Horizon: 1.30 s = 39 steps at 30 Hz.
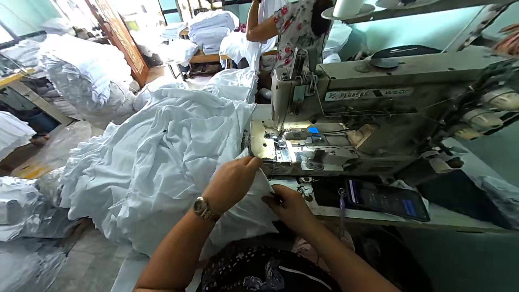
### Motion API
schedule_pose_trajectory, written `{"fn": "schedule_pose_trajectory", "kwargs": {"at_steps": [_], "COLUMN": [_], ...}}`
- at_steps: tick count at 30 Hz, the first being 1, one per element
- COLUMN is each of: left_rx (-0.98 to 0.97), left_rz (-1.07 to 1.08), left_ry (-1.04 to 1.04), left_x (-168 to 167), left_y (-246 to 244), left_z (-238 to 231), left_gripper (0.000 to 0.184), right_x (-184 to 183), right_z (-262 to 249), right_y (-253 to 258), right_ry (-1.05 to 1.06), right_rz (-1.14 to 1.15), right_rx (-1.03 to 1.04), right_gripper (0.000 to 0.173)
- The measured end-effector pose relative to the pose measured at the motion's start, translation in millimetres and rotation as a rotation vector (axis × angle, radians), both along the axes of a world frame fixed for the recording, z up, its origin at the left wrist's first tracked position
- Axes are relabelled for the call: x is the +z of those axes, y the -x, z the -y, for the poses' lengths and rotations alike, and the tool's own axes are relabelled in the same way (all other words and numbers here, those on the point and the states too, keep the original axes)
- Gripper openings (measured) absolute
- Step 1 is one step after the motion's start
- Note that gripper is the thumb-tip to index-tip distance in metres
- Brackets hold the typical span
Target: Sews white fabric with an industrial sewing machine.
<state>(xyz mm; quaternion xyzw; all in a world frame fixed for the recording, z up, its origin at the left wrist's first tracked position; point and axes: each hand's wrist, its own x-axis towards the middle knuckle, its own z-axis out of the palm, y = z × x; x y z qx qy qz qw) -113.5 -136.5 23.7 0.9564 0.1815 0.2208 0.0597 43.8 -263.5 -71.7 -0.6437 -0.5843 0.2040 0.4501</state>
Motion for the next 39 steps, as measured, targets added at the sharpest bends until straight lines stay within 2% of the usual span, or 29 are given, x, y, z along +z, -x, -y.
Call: {"fn": "schedule_pose_trajectory", "kwargs": {"at_steps": [2,4,7,10,14,17,20,25,32,34,38,39], "left_rx": [0.001,-0.064,-0.044,-0.029,-0.117,-0.166,-0.150,-0.053,0.002,-0.002,-0.096,-0.121], "left_rz": [0.165,0.222,0.040,-0.028,0.087,0.183,0.218,0.237,0.252,0.270,0.243,0.216], "left_ry": [-0.202,-0.248,-0.126,-0.064,0.103,0.364,0.585,0.670,0.891,0.961,1.010,1.018], "left_x": [30,49,39,18,-3,-8,-14,-25,-44,-48,-46,-44], "left_y": [12,16,7,-4,-10,-10,-10,0,8,7,5,7], "left_z": [7,2,-35,-57,-65,-70,-70,-67,-62,-59,-54,-54], "left_gripper": [0.017,0.020,0.017,0.013,0.017,0.017,0.028,0.047,0.054,0.051,0.014,0.011], "right_x": [18,34,27,13,3,6,6,1,-2,-5,-12,-13], "right_z": [-3,-6,-14,-20,-13,-8,-5,-8,-10,-10,-12,-11], "right_y": [-6,-12,-27,-41,-51,-59,-66,-69,-70,-67,-65,-66], "right_ry": [-0.142,-0.193,-0.118,-0.123,-0.106,-0.102,-0.121,-0.122,-0.176,-0.223,-0.280,-0.277], "right_rz": [-0.039,-0.131,-0.196,-0.206,-0.294,-0.386,-0.409,-0.415,-0.374,-0.305,-0.137,-0.121], "right_rx": [-0.012,-0.030,-0.043,-0.084,-0.089,-0.084,-0.080,-0.095,-0.162,-0.233,-0.355,-0.375], "right_gripper": [0.020,0.023,0.034,0.023,0.018,0.016,0.016,0.014,0.012,0.013,0.018,0.018]}}
